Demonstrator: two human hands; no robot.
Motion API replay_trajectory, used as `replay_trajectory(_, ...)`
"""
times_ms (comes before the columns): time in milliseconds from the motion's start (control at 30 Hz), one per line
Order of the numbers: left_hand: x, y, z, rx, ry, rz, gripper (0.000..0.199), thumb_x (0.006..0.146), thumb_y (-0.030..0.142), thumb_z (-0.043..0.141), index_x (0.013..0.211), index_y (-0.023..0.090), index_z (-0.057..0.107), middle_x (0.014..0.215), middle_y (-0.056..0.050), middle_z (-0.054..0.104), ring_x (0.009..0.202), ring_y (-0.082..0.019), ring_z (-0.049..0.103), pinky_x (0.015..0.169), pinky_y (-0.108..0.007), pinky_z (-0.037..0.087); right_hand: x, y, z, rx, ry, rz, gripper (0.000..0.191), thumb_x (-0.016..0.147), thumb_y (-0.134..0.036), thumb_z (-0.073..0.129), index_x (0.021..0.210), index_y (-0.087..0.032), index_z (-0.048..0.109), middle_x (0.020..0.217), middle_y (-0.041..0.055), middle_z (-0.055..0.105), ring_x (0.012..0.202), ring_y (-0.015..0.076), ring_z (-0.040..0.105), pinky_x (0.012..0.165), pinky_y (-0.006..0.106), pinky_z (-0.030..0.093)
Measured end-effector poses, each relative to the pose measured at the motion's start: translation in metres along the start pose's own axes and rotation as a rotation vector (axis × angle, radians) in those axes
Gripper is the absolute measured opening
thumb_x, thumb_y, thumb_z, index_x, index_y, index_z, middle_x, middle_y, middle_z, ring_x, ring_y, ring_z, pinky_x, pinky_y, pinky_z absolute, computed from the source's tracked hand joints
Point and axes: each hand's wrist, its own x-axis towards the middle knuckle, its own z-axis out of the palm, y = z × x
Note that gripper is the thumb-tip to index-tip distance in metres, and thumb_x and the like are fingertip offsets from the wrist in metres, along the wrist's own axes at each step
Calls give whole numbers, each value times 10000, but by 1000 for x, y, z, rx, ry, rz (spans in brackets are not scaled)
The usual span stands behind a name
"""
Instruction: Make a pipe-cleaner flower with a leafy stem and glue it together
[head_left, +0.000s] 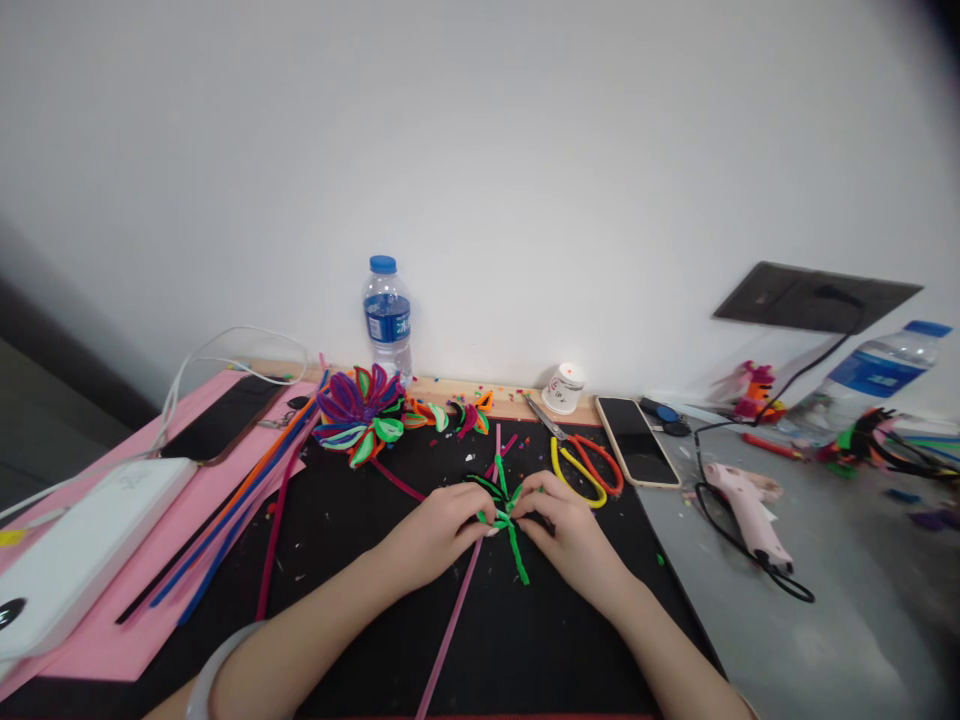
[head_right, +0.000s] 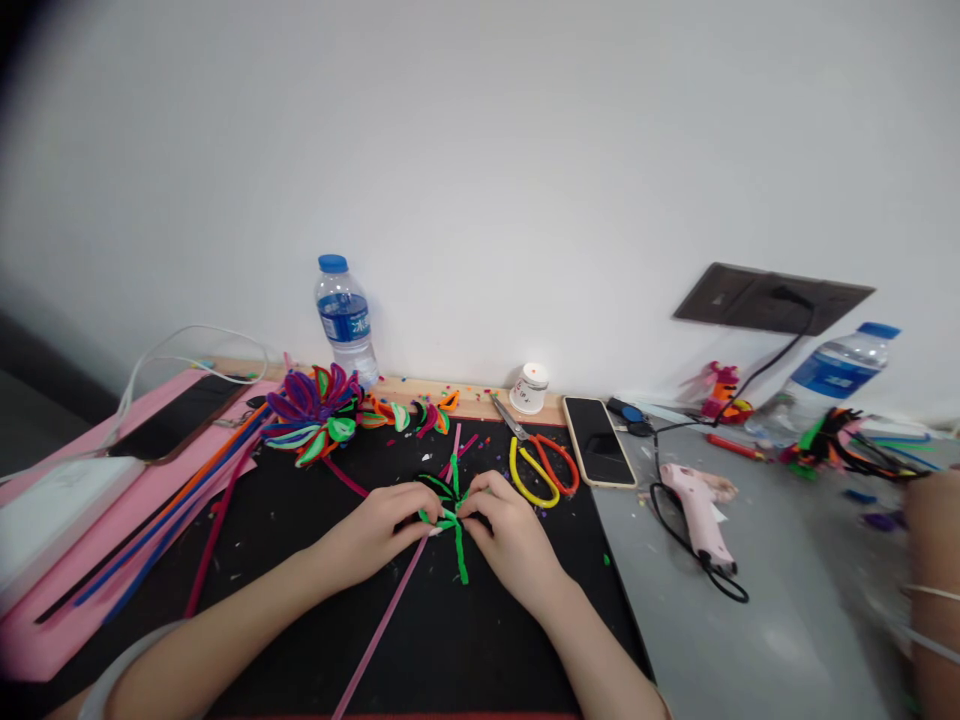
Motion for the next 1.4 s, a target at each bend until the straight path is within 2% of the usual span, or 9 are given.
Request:
replay_trajectory(567,-1,-1,0,27,14,-19,114,819,154,482,888,193,564,887,-10,577,843,-124,530,766,-227,405,0,2,3,-2,-1,12,161,763,-60,516,778,-203,589,899,20,495,837,127,535,746,239,443)
replay_trajectory(1100,0,3,-1,11,86,-32,159,807,120,441,881,187,565,906,-31,572,845,-135,531,757,-242,413,0,3,4,-9,5,11,150,762,-64,513,764,-197,585,875,21,494,801,127,538,724,241,446)
replay_trajectory(1400,0,6,-3,8,84,-36,155,809,113,438,876,185,559,900,-29,569,841,-132,531,759,-239,410,0,1,5,-13,14,6,148,766,-79,507,757,-204,585,866,21,501,788,136,544,703,249,455)
